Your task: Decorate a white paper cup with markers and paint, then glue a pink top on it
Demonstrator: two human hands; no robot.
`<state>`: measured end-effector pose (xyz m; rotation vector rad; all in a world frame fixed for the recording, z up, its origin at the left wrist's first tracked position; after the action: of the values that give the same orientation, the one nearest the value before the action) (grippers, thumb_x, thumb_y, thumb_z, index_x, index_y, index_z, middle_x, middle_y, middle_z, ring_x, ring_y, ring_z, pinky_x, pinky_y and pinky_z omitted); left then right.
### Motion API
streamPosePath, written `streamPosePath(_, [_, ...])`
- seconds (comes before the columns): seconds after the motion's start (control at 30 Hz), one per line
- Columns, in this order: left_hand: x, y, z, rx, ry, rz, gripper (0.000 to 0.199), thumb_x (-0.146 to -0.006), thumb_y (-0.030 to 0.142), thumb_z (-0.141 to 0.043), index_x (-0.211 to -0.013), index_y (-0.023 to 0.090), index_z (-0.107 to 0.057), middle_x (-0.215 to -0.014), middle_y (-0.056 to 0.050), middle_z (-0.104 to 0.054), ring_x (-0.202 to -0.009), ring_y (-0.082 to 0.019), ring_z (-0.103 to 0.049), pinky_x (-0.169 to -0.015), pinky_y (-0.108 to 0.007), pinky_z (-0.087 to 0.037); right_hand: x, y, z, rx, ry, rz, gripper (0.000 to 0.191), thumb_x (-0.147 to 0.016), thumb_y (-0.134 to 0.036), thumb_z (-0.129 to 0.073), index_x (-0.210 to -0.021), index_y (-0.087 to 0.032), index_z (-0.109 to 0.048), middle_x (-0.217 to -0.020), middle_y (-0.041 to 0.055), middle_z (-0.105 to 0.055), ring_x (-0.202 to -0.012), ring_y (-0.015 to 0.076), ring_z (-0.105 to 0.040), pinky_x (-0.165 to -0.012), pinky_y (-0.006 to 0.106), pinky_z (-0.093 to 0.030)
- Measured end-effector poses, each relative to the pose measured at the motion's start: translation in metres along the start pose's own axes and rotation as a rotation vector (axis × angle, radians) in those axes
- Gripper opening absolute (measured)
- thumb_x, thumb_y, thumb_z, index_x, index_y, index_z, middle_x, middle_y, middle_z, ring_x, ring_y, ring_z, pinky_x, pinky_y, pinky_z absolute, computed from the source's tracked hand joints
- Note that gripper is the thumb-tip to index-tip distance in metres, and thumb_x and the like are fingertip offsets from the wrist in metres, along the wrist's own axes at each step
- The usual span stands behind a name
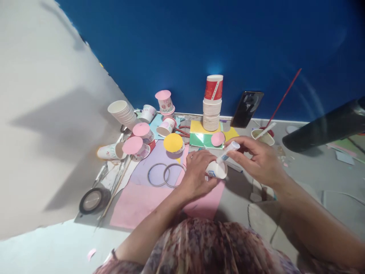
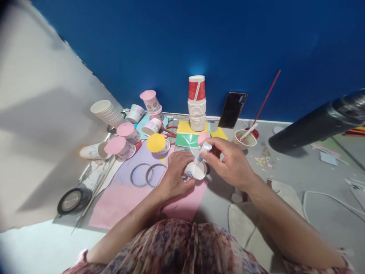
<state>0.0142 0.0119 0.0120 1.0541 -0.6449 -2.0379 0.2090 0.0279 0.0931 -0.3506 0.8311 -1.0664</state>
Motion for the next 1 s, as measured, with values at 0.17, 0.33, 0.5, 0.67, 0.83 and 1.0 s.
streamPosePath(0.17, [0.003,-0.001,0.000,0.119,0.058,0.135,0.047,-0.071,0.015,-0.074,-0.116,0.024,-0.064,-0.121,-0.008,-0.072,-0.121,-0.031,-0.065,-0.106,-0.046,-0.043,0.010,0.015,0.001,-0.134,0.072,-0.149,0.012,-0.094,-0.033,-0.072,-0.100,-0.023,-0.076,-0.086,0.0011,-0.078,-0.070,0.0164,-0.070,-0.063,0.027,-0.054])
streamPosePath(0.33, [0.004,-0.003,-0.001,0.262,0.101,0.336,0.045,-0.071,0.016,-0.073,-0.114,0.023,-0.063,-0.116,-0.007,-0.068,-0.109,-0.028,-0.067,-0.097,-0.042,-0.050,0.030,0.023,0.003,-0.165,0.107,-0.157,0.012,-0.097,-0.034,-0.071,-0.103,-0.023,-0.074,-0.093,0.0026,-0.080,-0.075,0.0169,-0.073,-0.069,0.027,-0.058])
streamPosePath(0.5, [0.003,-0.004,-0.001,0.260,0.087,0.417,0.046,-0.070,0.018,-0.078,-0.113,0.023,-0.064,-0.115,-0.006,-0.069,-0.109,-0.028,-0.066,-0.091,-0.039,-0.051,0.043,0.000,0.003,-0.042,0.090,-0.013,0.007,-0.098,-0.027,-0.070,-0.104,-0.024,-0.073,-0.093,0.0019,-0.081,-0.076,0.0172,-0.075,-0.072,0.027,-0.059])
streamPosePath(0.67, [0.002,0.003,-0.003,0.239,0.006,0.373,0.041,-0.071,0.020,-0.079,-0.110,0.023,-0.066,-0.108,-0.005,-0.069,-0.104,-0.027,-0.066,-0.090,-0.039,-0.049,0.037,-0.021,0.000,-0.060,0.125,0.149,0.009,-0.100,-0.025,-0.068,-0.109,-0.025,-0.071,-0.098,0.0048,-0.082,-0.087,0.0209,-0.078,-0.080,0.031,-0.062])
streamPosePath(0.83, [0.002,0.006,-0.003,0.277,-0.033,0.351,0.042,-0.071,0.024,-0.080,-0.112,0.023,-0.068,-0.107,-0.005,-0.070,-0.100,-0.026,-0.065,-0.088,-0.038,-0.048,0.024,-0.025,-0.003,-0.103,0.037,0.214,0.011,-0.103,-0.028,-0.064,-0.113,-0.026,-0.070,-0.102,0.0058,-0.082,-0.090,0.0217,-0.078,-0.081,0.033,-0.062])
streamPosePath(1.0, [0.001,0.008,0.004,0.357,-0.031,0.395,0.042,-0.070,0.022,-0.077,-0.111,0.020,-0.067,-0.107,-0.005,-0.069,-0.097,-0.023,-0.065,-0.085,-0.034,-0.049,0.028,-0.018,0.007,-0.054,-0.118,0.218,0.013,-0.105,-0.029,-0.060,-0.114,-0.025,-0.070,-0.101,0.0050,-0.081,-0.086,0.0197,-0.077,-0.078,0.029,-0.060])
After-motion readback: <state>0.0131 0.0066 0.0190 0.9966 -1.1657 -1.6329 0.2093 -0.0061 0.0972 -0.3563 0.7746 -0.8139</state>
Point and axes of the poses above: each hand's wrist, its own x-axis away from the middle knuckle, its own z-axis out of the back of the hand, y = z × x, the point moved 3 cm from there along -x, towards the middle knuckle
